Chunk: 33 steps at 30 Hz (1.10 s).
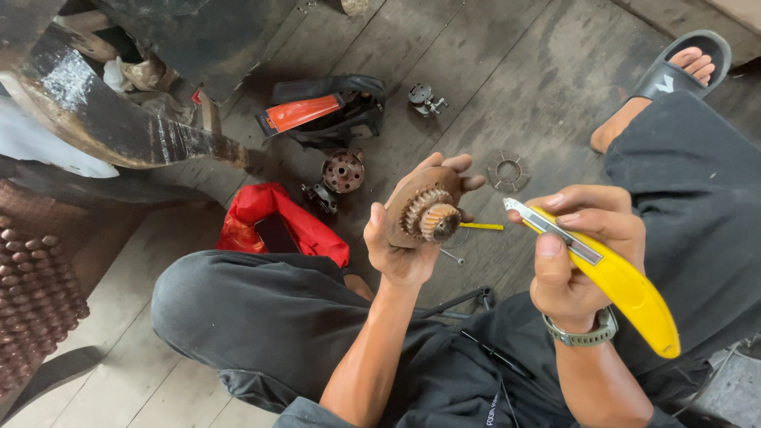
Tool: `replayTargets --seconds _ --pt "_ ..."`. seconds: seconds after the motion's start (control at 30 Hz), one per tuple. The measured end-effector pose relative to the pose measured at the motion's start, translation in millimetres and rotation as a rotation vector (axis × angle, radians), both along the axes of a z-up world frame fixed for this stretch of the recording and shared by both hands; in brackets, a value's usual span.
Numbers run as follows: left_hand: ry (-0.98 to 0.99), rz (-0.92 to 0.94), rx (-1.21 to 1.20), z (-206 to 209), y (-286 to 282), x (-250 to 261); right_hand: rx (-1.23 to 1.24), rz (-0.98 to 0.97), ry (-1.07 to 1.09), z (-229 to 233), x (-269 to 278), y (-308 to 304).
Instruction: The person scrapes rust and debris from a clutch gear assembly using a utility knife and a wire brush. They then clean the interior of a clutch housing with the wire brush and handle various metal clutch plates.
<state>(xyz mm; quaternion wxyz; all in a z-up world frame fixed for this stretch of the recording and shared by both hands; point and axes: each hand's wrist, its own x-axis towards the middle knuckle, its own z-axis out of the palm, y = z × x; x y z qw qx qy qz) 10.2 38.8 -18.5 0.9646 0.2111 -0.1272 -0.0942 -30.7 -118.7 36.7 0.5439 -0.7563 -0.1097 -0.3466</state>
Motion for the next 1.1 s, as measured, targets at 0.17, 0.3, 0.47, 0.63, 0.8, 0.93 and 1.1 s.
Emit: replayTargets --seconds 0.17,0.3,0.47,0.63,0.8,0.93,1.1 --pt "-0.051 0.0 -0.032 2 1 0 -0.086 -0.039 -0.013 -2 0 -4" --pt "-0.099 0.004 -0.022 3 2 0 -0.057 -0.011 0.012 0 0 -2" --pt "-0.054 -0.01 0.046 7 13 0 0.034 0.001 0.187 -2 13 -1" --pt "-0.177 0.081 0.033 -9 6 11 0.038 -0.001 0.425 -85 55 -23" --pt "-0.04 0.088 0.057 -11 8 15 -0.437 -0.016 0.887 -218 91 -38" --pt "0.074 0.058 -0.024 -16 9 19 -0.658 0.021 1.044 -299 82 -54" --pt "0.183 0.055 0.078 -14 8 24 -1.027 0.012 1.207 -396 79 -71"
